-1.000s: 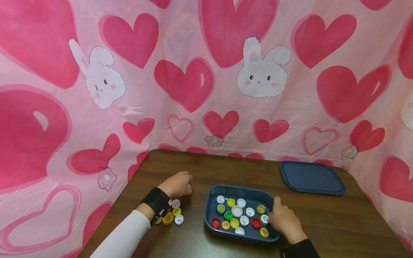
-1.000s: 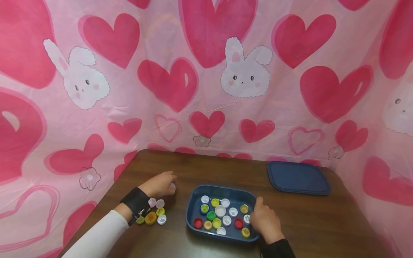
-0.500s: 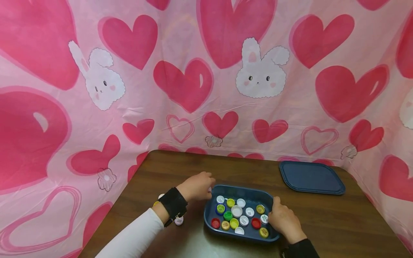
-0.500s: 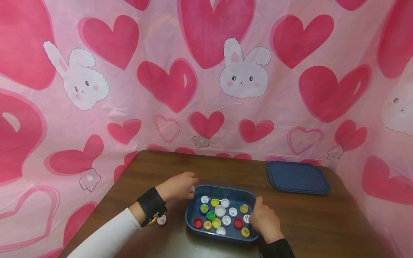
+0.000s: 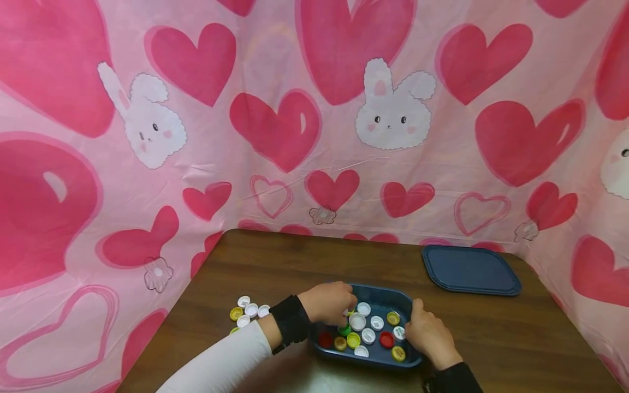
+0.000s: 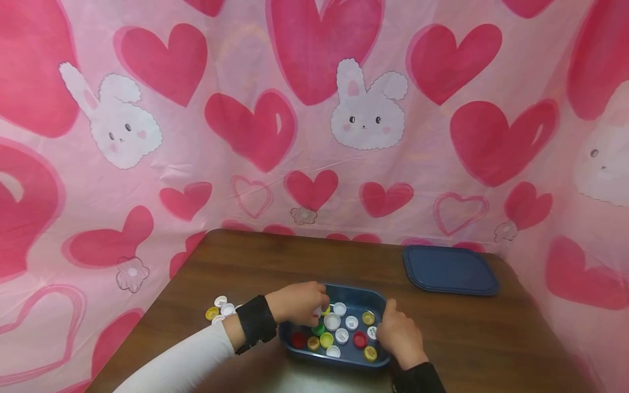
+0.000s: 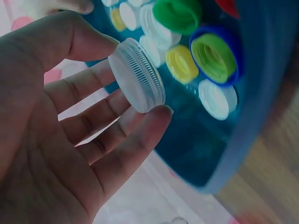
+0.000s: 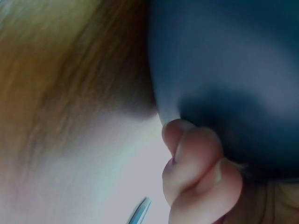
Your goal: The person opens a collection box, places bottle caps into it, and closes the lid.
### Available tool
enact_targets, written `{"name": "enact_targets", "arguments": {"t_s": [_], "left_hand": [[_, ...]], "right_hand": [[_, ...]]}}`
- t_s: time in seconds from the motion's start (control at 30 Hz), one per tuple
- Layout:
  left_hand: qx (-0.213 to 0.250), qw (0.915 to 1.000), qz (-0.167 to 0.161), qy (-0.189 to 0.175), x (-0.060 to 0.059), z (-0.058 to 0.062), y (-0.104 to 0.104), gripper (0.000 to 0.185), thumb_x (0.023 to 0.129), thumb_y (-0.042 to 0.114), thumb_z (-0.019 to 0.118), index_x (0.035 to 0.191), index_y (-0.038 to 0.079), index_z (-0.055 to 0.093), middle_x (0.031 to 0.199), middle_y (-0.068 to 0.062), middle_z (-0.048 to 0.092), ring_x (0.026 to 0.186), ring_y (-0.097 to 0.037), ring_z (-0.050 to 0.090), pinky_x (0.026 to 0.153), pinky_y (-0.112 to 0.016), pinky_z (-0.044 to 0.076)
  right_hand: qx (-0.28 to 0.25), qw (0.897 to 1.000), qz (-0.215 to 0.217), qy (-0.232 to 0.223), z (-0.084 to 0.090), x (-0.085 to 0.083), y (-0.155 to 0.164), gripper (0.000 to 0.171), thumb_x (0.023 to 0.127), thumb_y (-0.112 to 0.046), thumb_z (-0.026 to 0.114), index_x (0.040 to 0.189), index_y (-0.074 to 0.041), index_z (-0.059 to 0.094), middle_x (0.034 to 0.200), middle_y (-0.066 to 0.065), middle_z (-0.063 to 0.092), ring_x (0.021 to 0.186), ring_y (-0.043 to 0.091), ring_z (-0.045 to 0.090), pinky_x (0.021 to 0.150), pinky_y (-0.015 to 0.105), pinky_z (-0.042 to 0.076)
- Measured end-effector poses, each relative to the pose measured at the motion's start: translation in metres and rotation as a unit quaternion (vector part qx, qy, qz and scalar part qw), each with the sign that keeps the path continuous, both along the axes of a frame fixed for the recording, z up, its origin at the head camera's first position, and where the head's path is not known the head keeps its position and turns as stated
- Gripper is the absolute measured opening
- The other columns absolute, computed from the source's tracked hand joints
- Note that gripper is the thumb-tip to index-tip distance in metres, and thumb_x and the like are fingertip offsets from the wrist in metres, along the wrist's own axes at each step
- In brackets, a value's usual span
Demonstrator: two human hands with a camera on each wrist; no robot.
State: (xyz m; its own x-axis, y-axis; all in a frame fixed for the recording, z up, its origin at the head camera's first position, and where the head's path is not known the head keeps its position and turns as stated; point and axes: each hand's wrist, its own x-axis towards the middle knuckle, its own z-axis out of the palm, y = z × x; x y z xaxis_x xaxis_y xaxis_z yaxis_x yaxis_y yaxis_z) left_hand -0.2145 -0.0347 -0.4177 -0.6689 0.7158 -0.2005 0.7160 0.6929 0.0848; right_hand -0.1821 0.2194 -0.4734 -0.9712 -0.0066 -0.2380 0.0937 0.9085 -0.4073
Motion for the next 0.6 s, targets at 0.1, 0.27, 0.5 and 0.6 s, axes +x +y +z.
{"name": "enact_targets", "arguments": {"t_s": [0.1,0.27,0.5,0.6], "left_hand": [[-0.008,0.9998,-0.018,-0.008,0.002,-0.004,0.006,0.024,0.087,0.030,0.080,0.110,0.023,0.077,0.099,0.008,0.065,0.085,-0.006,0.052,0.074,-0.019,0.048],[-0.012,0.9982,-0.052,-0.027,0.005,-0.006,0.011,0.020,0.088,0.026,0.079,0.107,0.023,0.076,0.100,0.008,0.064,0.086,-0.006,0.051,0.079,-0.019,0.048],[-0.018,0.9950,-0.084,-0.052,0.008,-0.011,0.017,0.019,0.088,0.025,0.079,0.107,0.022,0.077,0.095,0.010,0.063,0.083,-0.005,0.051,0.078,-0.018,0.047],[-0.025,0.9949,-0.083,-0.052,0.006,-0.016,0.018,0.018,0.088,0.026,0.079,0.106,0.023,0.077,0.093,0.010,0.062,0.082,-0.005,0.051,0.076,-0.018,0.046]], "right_hand": [[-0.003,1.000,-0.001,-0.004,0.000,0.000,0.001,0.040,0.092,-0.014,0.060,0.121,0.007,0.042,0.094,0.023,0.065,0.078,0.033,0.062,0.069,0.051,0.051],[0.001,1.000,0.002,-0.002,-0.001,0.000,0.001,0.039,0.092,-0.014,0.060,0.120,0.007,0.042,0.093,0.023,0.065,0.078,0.034,0.062,0.068,0.051,0.051],[0.003,1.000,0.002,-0.005,-0.001,-0.001,0.001,0.041,0.092,-0.014,0.060,0.121,0.007,0.041,0.093,0.023,0.065,0.078,0.034,0.063,0.068,0.051,0.051],[0.004,1.000,0.000,-0.007,-0.002,-0.001,0.000,0.041,0.092,-0.014,0.060,0.122,0.007,0.041,0.093,0.023,0.066,0.079,0.035,0.063,0.068,0.052,0.051]]}}
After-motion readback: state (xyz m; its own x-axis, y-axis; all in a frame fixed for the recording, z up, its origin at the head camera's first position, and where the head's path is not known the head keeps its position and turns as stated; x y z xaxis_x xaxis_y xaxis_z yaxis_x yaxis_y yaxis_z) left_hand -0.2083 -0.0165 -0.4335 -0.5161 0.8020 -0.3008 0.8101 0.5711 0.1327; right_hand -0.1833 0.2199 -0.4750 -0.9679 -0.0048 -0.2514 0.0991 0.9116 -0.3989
